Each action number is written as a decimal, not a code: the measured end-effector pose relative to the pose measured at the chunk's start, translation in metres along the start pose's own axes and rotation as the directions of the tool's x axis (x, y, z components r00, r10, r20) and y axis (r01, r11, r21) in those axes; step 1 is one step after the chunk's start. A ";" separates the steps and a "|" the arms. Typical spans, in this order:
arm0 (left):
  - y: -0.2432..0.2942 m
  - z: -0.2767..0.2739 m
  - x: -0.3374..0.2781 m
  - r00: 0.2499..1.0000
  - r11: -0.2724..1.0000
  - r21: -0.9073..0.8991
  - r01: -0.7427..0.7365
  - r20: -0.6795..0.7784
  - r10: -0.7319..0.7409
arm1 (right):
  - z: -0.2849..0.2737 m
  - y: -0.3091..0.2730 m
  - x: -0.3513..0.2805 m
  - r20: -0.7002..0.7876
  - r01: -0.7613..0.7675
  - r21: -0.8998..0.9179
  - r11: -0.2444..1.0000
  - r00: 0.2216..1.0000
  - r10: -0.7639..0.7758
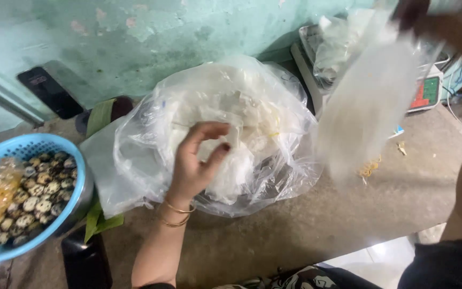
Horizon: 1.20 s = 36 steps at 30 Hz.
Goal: Packing rice paper into plastic bags, weighing them on a digital scale, and counting currency notes.
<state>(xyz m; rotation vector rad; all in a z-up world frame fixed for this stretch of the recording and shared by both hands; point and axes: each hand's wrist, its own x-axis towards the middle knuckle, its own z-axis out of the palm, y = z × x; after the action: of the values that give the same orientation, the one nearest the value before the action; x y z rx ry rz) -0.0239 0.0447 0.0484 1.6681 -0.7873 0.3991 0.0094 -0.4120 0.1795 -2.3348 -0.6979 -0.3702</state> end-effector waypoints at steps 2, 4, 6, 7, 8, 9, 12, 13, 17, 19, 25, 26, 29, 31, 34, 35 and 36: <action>0.012 0.008 -0.006 0.995 0.995 0.011 -0.102 0.023 0.101 | 0.039 -0.083 0.014 0.021 0.030 0.006 1.000 0.999 -0.030; 0.031 0.017 -0.014 0.988 0.994 -0.071 0.085 0.139 -0.074 | 0.060 -0.139 0.010 0.288 0.457 0.028 0.889 0.848 -0.445; 0.041 0.018 -0.019 0.963 0.967 -0.186 0.172 0.238 -0.126 | 0.077 -0.149 -0.007 0.351 0.468 0.027 0.883 0.823 -0.447; 0.045 0.019 -0.022 0.926 0.919 -0.293 0.262 0.343 -0.155 | 0.086 -0.153 -0.017 0.409 0.477 0.018 0.879 0.798 -0.442; 0.045 0.022 -0.025 0.927 0.920 -0.290 0.265 0.340 -0.159 | 0.092 -0.158 -0.025 0.409 0.480 0.023 0.877 0.796 -0.446; 0.045 0.025 -0.027 0.917 0.881 -0.374 0.289 0.373 -0.143 | 0.097 -0.162 -0.033 0.372 0.464 0.052 0.884 0.813 -0.448; 0.042 0.031 -0.027 0.913 0.868 -0.390 0.308 0.379 -0.154 | 0.113 -0.156 -0.060 0.288 0.439 -0.001 0.899 0.861 -0.420; 0.041 0.034 -0.026 0.920 0.894 -0.328 0.305 0.345 -0.187 | 0.117 -0.151 -0.069 0.243 0.425 -0.077 0.902 0.885 -0.396; 0.062 0.034 -0.011 0.924 0.972 -0.166 0.165 0.371 -0.093 | 0.112 -0.135 -0.091 0.112 0.325 -0.296 0.898 0.945 -0.306; 0.074 0.038 -0.003 0.912 0.994 -0.096 -0.057 0.400 0.091 | 0.109 -0.130 -0.096 0.095 0.214 -0.227 0.950 0.976 -0.197; 0.092 0.052 0.012 0.904 0.981 0.065 0.184 0.380 -0.195 | 0.116 -0.109 -0.106 -0.097 0.133 0.004 0.991 0.986 -0.132; 0.090 0.054 0.014 0.900 0.980 0.066 0.188 0.389 -0.199 | 0.116 -0.105 -0.109 -0.102 0.124 0.008 0.992 0.987 -0.122; 0.084 0.059 0.020 0.843 0.936 0.051 0.349 0.420 -0.337 | 0.117 -0.100 -0.115 -0.129 0.034 0.107 0.994 0.992 -0.020; 0.077 0.063 0.021 0.816 0.949 0.121 0.292 0.486 -0.313 | 0.117 -0.103 -0.116 -0.089 -0.060 0.118 0.991 0.994 0.071; 0.071 0.076 0.022 0.800 0.945 0.141 0.295 0.504 -0.325 | 0.120 -0.099 -0.115 -0.078 0.001 0.114 0.993 0.997 0.008; 0.070 0.082 0.023 0.796 0.944 0.139 0.300 0.509 -0.328 | 0.122 -0.098 -0.115 -0.076 -0.007 0.116 0.993 0.997 0.016; 0.069 0.087 0.023 0.846 0.956 0.137 0.260 0.445 -0.293 | 0.124 -0.098 -0.114 -0.092 0.016 0.171 0.985 0.996 0.000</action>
<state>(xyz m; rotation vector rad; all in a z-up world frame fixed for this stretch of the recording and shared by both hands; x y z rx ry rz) -0.0677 -0.0504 0.0913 1.9429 -0.8633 -0.1892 -0.1304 -0.3104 0.0890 -2.1392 -0.6682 -0.4016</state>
